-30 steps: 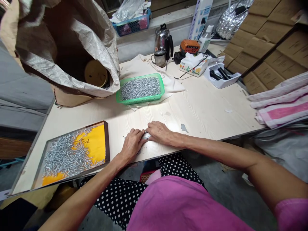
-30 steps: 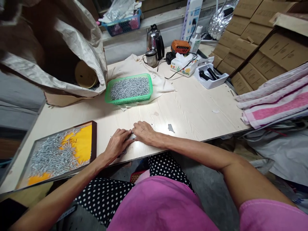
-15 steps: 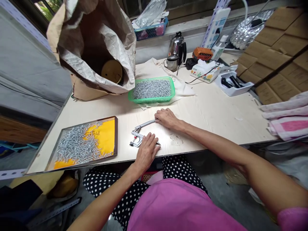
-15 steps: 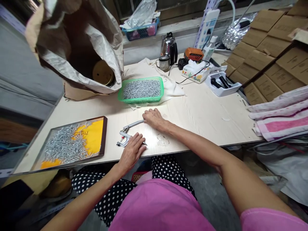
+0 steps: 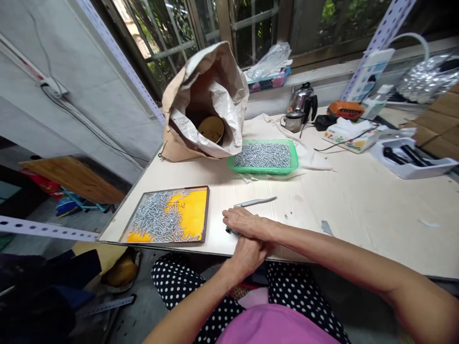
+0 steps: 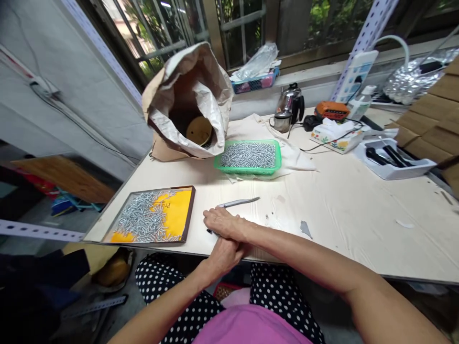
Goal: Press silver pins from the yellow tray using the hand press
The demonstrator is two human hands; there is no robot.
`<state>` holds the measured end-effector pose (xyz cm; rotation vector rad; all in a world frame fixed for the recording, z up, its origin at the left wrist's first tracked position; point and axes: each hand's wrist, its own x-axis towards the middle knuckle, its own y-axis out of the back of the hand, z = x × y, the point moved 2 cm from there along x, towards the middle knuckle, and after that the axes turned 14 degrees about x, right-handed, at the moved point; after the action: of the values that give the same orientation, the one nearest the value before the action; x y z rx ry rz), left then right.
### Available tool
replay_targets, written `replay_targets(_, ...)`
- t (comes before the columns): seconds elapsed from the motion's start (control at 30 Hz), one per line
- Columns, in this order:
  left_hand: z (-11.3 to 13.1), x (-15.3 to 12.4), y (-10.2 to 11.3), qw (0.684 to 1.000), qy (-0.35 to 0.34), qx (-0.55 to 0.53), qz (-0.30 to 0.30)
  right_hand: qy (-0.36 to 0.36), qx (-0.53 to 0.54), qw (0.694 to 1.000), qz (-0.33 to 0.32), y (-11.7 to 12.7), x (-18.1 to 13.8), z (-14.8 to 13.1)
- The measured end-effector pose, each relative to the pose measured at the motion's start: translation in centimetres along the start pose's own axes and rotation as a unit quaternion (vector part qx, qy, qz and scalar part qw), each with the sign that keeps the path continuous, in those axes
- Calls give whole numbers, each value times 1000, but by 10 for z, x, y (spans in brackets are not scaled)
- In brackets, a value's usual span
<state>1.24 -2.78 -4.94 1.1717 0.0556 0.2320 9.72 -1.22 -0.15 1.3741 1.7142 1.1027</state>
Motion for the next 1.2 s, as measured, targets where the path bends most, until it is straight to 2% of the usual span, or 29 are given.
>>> replay_targets(0.07, 2, 1, -1, 1000, 0, -10, -2, -10, 48, 999, 7, 0, 2, 1)
replay_targets(0.13, 5, 2, -2, 1000, -3, -17, -6, -8, 128, 991, 41, 5, 0, -1)
replay_targets(0.23, 10, 1, 8, 999, -25, -14, 15, 25, 229, 957, 177, 30, -9, -4)
replay_targets(0.33, -5, -5, 48, 991, -10, 49, 122, 24, 203, 911, 359, 79, -26, 19)
replay_targets(0.4, -32, -11, 84, 968, 79, 134, 199, -32, 132, 889, 437, 117, -39, 52)
replay_targets(0.47, -68, -15, 115, 940, 178, 214, 197, -111, 72, 880, 456, 147, -52, 91)
replay_targets(0.53, -103, -15, 133, 928, 243, 256, 123, -198, 21, 896, 398, 160, -63, 123)
replay_targets(0.6, -130, -15, 138, 928, 274, 250, 36, -257, -3, 906, 336, 152, -74, 134)
replay_targets(0.63, -139, -14, 136, 930, 279, 240, 5, -260, 1, 915, 308, 141, -79, 130)
replay_targets(0.7, -149, -12, 131, 935, 273, 223, -26, -216, 43, 941, 256, 110, -86, 106)
replay_targets(0.77, -151, -9, 127, 937, 260, 230, -40, -170, 103, 960, 197, 75, -91, 71)
replay_targets(0.83, -149, -5, 124, 931, 248, 259, -63, -169, 133, 969, 119, 45, -92, 39)
replay_targets(0.9, -146, -2, 124, 919, 242, 296, -92, -189, 131, 971, 68, 25, -89, 18)
replay_targets(1.03, -141, -3, 125, 905, 241, 328, -121, -244, 89, 965, 20, 6, -82, 12)
replay_targets(1.2, -137, -10, 124, 888, 266, 355, -120, -238, 24, 971, 18, 5, -92, 24)
